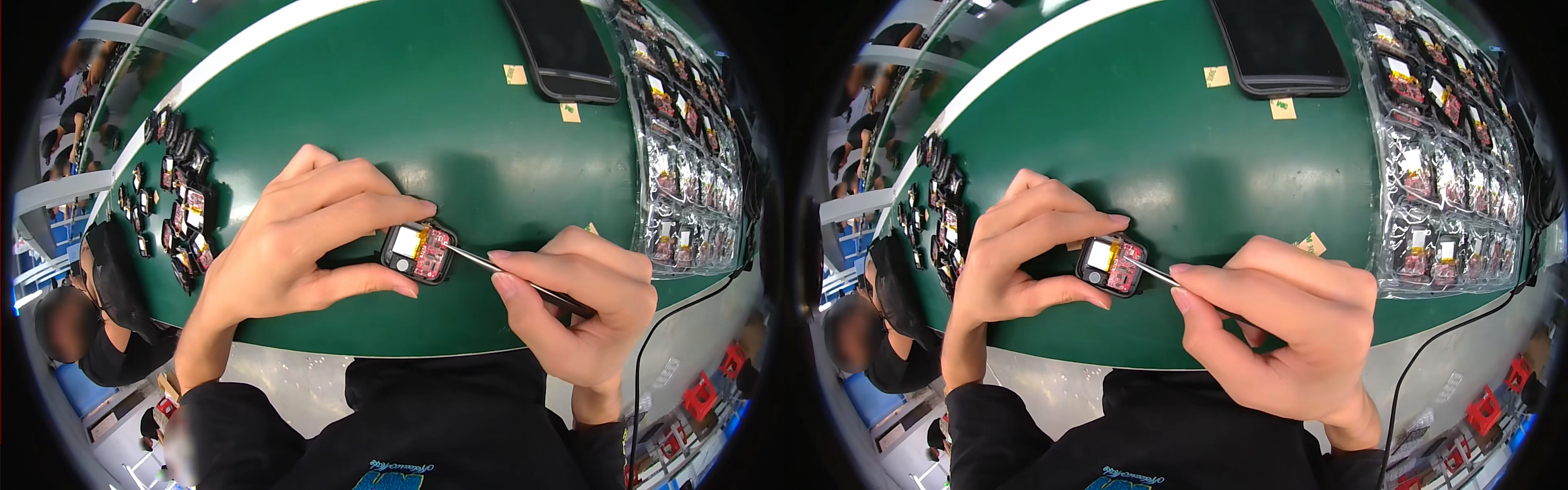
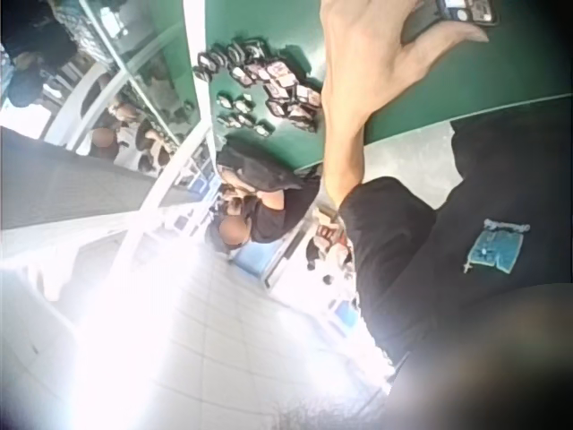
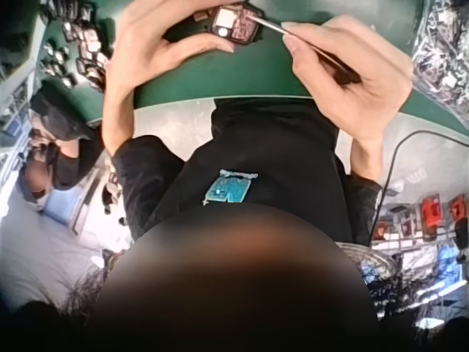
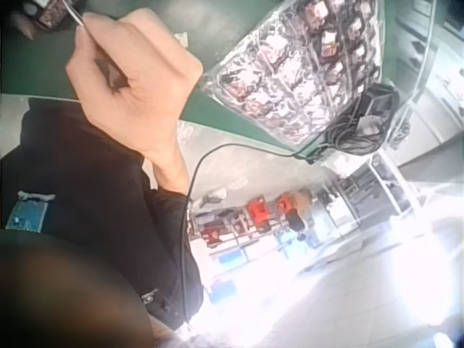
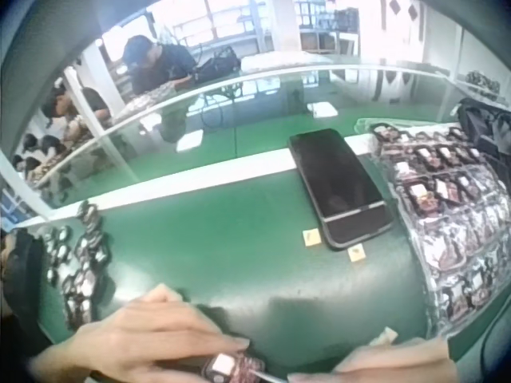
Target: Assembling internal components of smartwatches using tweezers at a factory workstation.
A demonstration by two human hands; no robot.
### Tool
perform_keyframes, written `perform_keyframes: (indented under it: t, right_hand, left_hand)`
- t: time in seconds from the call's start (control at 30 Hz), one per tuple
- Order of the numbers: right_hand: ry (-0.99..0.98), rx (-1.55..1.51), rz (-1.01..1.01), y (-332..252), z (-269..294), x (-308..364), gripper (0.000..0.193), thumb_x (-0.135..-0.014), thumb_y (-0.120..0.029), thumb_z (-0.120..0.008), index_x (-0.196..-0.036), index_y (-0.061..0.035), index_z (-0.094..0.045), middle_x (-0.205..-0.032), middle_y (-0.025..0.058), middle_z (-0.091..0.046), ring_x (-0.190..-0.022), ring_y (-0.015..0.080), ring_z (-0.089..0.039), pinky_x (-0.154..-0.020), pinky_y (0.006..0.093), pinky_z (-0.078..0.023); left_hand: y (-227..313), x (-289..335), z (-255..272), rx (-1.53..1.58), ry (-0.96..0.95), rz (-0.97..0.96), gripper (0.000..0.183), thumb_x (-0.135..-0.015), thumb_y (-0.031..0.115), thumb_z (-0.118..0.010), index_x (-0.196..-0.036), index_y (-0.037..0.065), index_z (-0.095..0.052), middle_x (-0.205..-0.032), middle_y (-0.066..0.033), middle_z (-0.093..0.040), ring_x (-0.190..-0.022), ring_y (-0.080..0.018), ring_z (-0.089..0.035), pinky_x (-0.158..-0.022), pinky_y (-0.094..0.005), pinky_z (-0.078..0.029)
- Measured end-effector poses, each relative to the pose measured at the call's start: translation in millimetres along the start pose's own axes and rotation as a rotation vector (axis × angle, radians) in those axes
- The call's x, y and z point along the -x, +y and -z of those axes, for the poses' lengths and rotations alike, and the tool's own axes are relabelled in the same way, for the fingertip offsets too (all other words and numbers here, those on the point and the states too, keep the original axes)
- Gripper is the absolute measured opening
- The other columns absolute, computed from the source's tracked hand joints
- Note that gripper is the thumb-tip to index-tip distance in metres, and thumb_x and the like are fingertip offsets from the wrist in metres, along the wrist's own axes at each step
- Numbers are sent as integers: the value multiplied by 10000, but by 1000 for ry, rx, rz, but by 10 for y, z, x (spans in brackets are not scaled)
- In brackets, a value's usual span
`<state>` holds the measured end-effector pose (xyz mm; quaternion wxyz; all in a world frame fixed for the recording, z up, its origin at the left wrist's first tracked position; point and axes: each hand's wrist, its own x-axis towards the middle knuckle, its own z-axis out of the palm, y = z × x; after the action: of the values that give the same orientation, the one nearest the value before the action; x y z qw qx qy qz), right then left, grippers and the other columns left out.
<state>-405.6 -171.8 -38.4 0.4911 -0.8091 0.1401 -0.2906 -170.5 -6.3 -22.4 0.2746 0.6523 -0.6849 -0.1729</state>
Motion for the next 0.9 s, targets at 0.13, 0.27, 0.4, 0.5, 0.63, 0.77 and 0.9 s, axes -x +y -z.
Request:
perform_keyframes:
  t: [0.13,0.27,0.4,0.5,0.63,0.77,0.9]
  right_hand:
    - [-126,109,-63,-50,5,-14,214,-776,75,-828,-982,25,-861,-695,46,-694,-550,84,-541,-504,253,-332]
    - [-82,147,20,19,-82,-10,209,-777,85,-822,-976,32,-856,-708,56,-703,-541,87,-539,-506,253,-341]
    - [-30,99,-11,-7,-69,14,212,-771,87,-823,-975,37,-852,-718,68,-711,-544,93,-543,-511,250,-348]
    - [-40,124,9,20,-59,21,221,-763,89,-826,-978,42,-851,-728,79,-717,-556,97,-551,-515,249,-352]
    - [-44,139,41,46,-69,22,234,-754,91,-827,-982,43,-851,-725,78,-714,-553,97,-548,-517,253,-356]
    - [-43,155,72,51,-84,10,251,-745,97,-824,-988,42,-852,-721,76,-706,-550,107,-553,-518,257,-358]
    - [-17,166,93,79,-136,31,257,-741,103,-824,-989,42,-851,-720,72,-693,-550,113,-566,-499,261,-361]
  left_hand:
    - [1,-15,-3,-26,-19,-20,685,-680,492,-948,-1184,39,-842,-946,-34,-761,-811,-199,-647,-821,-340,-418]
    - [7,-31,-18,-31,-30,-31,695,-672,502,-941,-1168,24,-848,-912,-43,-767,-795,-201,-650,-825,-350,-418]
    - [-19,-27,9,9,-42,-27,745,-659,519,-937,-1184,0,-842,-897,-48,-772,-770,-190,-648,-828,-351,-416]
    - [-4,-53,13,30,-53,39,765,-633,534,-946,-1164,-5,-840,-891,-43,-773,-723,-166,-629,-811,-340,-411]
    - [27,-98,51,1,-86,66,769,-603,538,-959,-1131,-7,-838,-893,-40,-777,-681,-142,-607,-770,-323,-404]
    - [7,-100,18,-17,-37,-12,764,-582,535,-968,-1104,-8,-835,-896,-38,-781,-661,-127,-587,-715,-309,-392]
    - [0,-101,2,-41,-23,-31,770,-581,536,-967,-1096,-19,-832,-872,-43,-767,-663,-136,-586,-707,-314,-394]
